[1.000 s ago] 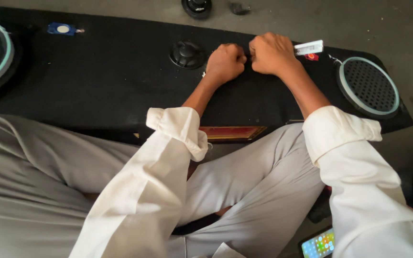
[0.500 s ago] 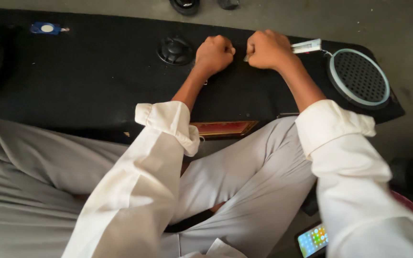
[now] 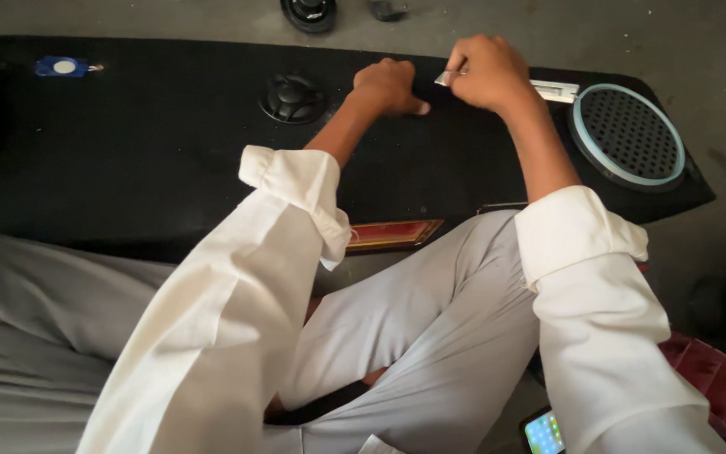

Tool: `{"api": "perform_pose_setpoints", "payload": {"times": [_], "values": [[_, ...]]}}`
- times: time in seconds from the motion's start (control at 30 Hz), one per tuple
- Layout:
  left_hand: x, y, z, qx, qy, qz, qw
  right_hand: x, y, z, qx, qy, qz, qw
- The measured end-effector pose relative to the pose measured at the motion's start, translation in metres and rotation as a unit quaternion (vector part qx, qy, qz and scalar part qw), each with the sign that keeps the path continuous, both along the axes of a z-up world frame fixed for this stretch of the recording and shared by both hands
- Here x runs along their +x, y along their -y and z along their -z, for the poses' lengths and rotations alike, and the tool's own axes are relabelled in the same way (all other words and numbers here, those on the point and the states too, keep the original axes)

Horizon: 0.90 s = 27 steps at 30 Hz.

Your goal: The person sits on the floor and uses a utility knife to scrape adhesive residue from a speaker surface. They then place a circular speaker component into a cutout on the speaker and briefly reach for a pink organizer.

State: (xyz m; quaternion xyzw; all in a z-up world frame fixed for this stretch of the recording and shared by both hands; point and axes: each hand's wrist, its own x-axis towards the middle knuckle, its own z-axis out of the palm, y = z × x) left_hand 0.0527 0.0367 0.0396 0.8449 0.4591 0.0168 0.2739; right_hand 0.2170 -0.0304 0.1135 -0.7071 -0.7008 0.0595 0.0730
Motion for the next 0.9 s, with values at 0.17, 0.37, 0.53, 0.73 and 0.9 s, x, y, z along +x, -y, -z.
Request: {"api": "perform_pose_setpoints", "payload": {"times": [0.17,0.37,0.53,0.73,0.9], "values": [[-0.02,-0.001,0.002,-0.028,0.054,0.012,0.998,-0.012,-0.003,0.005,-0.01,0.016,-0.021,1.0],[-0.029,-0.005,0.021,-0.04,0.119,0.036,0.991,-0.023,-0.004,0.006,-0.045,0.01,-0.006,0.999],[-0.025,-0.002,0.06,0.074,0.206,0.038,0.975,-0.031,-0.004,0.012,-0.031,0.01,-0.025,0.999],[-0.018,0.001,0.082,0.144,0.318,-0.015,0.937,-0.043,-0.007,0.022,0.016,0.053,-0.086,0.995],[-0.024,0.009,0.083,0.18,0.386,-0.05,0.903,-0.048,-0.013,0.027,-0.017,0.078,-0.084,0.993]]}}
